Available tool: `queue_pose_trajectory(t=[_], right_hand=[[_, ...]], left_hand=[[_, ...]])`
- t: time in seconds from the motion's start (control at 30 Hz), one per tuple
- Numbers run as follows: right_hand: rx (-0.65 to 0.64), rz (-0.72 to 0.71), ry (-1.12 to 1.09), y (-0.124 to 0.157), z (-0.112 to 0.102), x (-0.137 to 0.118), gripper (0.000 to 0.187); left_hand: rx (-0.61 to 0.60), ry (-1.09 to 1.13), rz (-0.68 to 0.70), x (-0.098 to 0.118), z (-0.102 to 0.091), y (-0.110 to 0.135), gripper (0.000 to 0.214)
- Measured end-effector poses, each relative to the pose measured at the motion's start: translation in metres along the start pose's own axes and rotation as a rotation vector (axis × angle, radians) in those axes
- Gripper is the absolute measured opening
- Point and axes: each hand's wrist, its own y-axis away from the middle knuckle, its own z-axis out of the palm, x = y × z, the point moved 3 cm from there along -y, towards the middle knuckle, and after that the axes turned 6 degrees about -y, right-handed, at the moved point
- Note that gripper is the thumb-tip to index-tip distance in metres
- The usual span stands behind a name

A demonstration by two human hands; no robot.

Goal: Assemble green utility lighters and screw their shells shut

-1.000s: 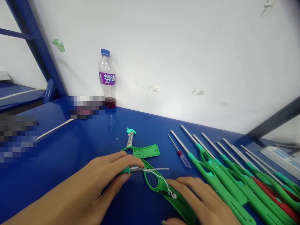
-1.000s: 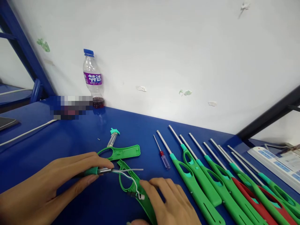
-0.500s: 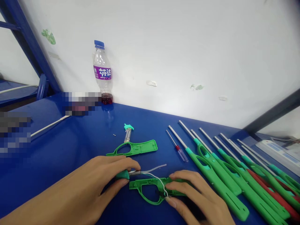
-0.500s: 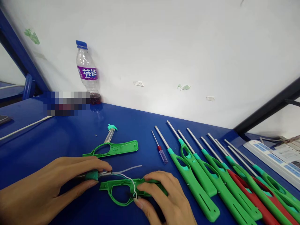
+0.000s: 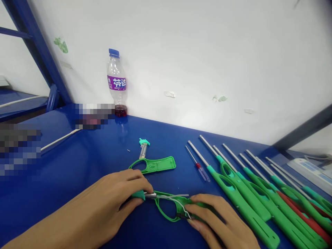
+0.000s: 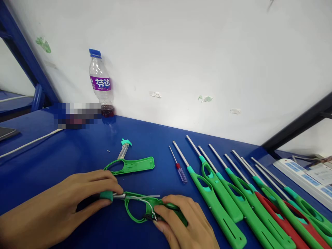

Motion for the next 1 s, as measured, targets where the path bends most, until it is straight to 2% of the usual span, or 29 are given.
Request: queue_pose_trajectory(t=[0.17,0.3,0.43,0.83,1.0], right_hand=[[-0.018,0.025,-0.014,0.0,-0.001,0.0,0.024],[-0.021,0.025,-0.013,0.001,-0.001,-0.001,0.025],[-0.018,0.027,0.004,0.001,-0.001,-0.001,0.026],[0.027,0.032,0.003,-0.002,-0.006,-0.009,0.027],[0.041,0.05,-0.018,-0.001,-0.006,-0.011,0.025]], left_hand=[[-0.003,0.019,0.004,-0.001,0.0,-0.002,0.029],[0.017,0.018,-0.006,0.005,-0.005,-0.004,0.02],[0.0,0.017,-0.01,0.008,-0.004,-0.007,0.031],[0.027,-0.015,-0.058,0.008,0.001,-0.007,0.033],[0.09,-0.076,-0.006,0.007,0.004,-0.005,0.032]])
